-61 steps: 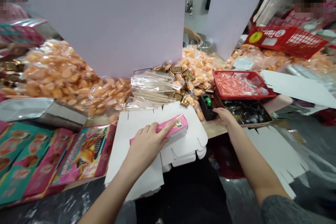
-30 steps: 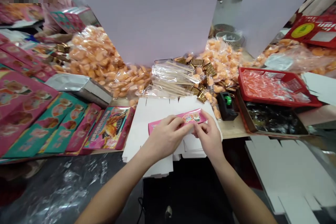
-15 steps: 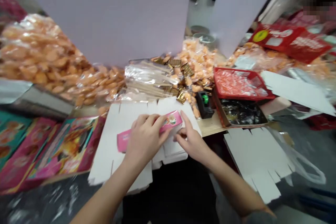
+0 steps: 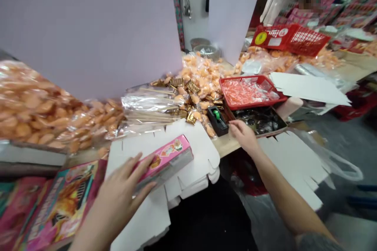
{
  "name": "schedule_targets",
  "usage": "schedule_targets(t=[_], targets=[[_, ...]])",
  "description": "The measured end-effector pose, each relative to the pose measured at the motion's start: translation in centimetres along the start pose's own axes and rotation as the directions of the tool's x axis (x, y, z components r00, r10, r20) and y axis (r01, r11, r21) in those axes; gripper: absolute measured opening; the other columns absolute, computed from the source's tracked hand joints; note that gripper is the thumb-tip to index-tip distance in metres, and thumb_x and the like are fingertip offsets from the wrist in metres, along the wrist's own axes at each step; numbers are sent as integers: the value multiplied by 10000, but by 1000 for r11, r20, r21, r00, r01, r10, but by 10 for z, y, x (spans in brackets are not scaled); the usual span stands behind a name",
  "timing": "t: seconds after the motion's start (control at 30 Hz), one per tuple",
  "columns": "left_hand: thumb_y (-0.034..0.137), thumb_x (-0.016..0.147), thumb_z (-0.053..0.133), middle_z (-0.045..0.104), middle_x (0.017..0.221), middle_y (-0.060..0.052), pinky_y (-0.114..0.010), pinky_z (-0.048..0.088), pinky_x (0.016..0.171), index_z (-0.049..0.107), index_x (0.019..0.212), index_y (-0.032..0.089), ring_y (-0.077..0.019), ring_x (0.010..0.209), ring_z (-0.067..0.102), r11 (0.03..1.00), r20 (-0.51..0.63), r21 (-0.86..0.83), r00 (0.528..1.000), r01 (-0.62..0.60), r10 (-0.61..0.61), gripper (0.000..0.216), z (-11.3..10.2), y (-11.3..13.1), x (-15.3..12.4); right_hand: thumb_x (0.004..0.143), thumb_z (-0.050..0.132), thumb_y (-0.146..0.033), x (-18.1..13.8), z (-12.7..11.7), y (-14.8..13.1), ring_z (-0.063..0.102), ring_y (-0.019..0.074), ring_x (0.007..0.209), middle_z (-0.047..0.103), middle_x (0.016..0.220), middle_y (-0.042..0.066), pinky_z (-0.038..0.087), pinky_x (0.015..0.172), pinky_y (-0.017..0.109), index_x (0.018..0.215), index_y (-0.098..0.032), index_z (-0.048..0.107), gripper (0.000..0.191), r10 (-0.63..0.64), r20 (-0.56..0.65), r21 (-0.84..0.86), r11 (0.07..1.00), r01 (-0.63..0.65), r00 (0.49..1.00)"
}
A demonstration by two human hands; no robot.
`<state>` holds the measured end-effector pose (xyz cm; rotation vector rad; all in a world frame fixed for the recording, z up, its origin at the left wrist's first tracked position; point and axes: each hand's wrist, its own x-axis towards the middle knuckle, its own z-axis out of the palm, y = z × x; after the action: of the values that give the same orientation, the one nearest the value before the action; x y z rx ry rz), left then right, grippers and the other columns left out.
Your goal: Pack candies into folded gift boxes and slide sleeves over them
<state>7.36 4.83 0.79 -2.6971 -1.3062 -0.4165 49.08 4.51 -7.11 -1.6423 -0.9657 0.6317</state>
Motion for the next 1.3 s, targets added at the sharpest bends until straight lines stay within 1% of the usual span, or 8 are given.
schedule_targets(t=[0.1,0.23,0.33,0.57,0.87,1.0,1.13,1.3], targets=[[383,970,471,613,1258,-97,-418,520,923,468,1445,318,-273,1084,616,999,-10,-29,1000,20,-20,480,9,-4,-5,848,658,-407,25,25,8,626,214,861,667,836,46,507,811,362,955,-176,641,255,149,-30,6,989,-149,988],[340,977,480,596,1268,-111,-446,503,949,482,1441,299,-280,1102,591,999,-20,-23,999,45,-46,465,12,3,-3,873,656,-381,56,40,19,616,174,758,627,714,30,507,753,324,811,-147,634,243,363,51,35,930,-365,930],[336,984,469,595,1264,-114,-462,505,935,496,1431,297,-292,1100,584,998,-4,-41,998,55,-55,450,11,4,-3,914,644,-352,60,41,23,613,120,710,640,798,10,536,694,294,894,-125,635,227,448,147,68,885,-460,882],[338,993,452,598,1255,-98,-450,509,909,483,1433,305,-290,1071,588,997,-33,-66,998,44,-46,442,17,-4,-5,959,586,-375,29,40,43,639,151,891,645,1047,56,562,774,331,1080,-133,619,272,309,50,195,930,-312,950],[340,984,462,542,1301,-118,-468,472,953,399,1475,315,-313,1127,565,998,-31,-61,999,21,-23,495,11,2,-3,877,588,-384,6,67,86,513,214,1189,619,1152,96,374,1073,416,744,-177,575,246,98,-209,47,995,-90,973],[354,959,488,516,1333,-133,-481,464,969,409,1478,295,-339,1184,542,998,-39,-61,999,9,-11,529,8,3,-2,787,622,-430,0,55,69,533,241,1142,633,1068,109,375,1054,413,612,-207,538,295,34,-274,19,999,-29,961],[303,964,483,543,1276,-137,-483,433,1019,494,1407,258,-302,1182,543,995,-116,-81,991,59,-69,446,9,11,-8,823,593,-501,-38,39,32,595,222,959,644,954,82,467,904,405,825,-186,652,321,14,-285,70,998,6,959],[183,948,544,639,1210,-58,-519,314,1133,638,1103,249,-232,1243,538,984,-223,-166,970,56,-93,193,12,19,-21,839,675,-461,-104,80,-47,582,146,646,625,695,1,505,663,322,978,-210,720,291,-56,168,273,962,8,984]])
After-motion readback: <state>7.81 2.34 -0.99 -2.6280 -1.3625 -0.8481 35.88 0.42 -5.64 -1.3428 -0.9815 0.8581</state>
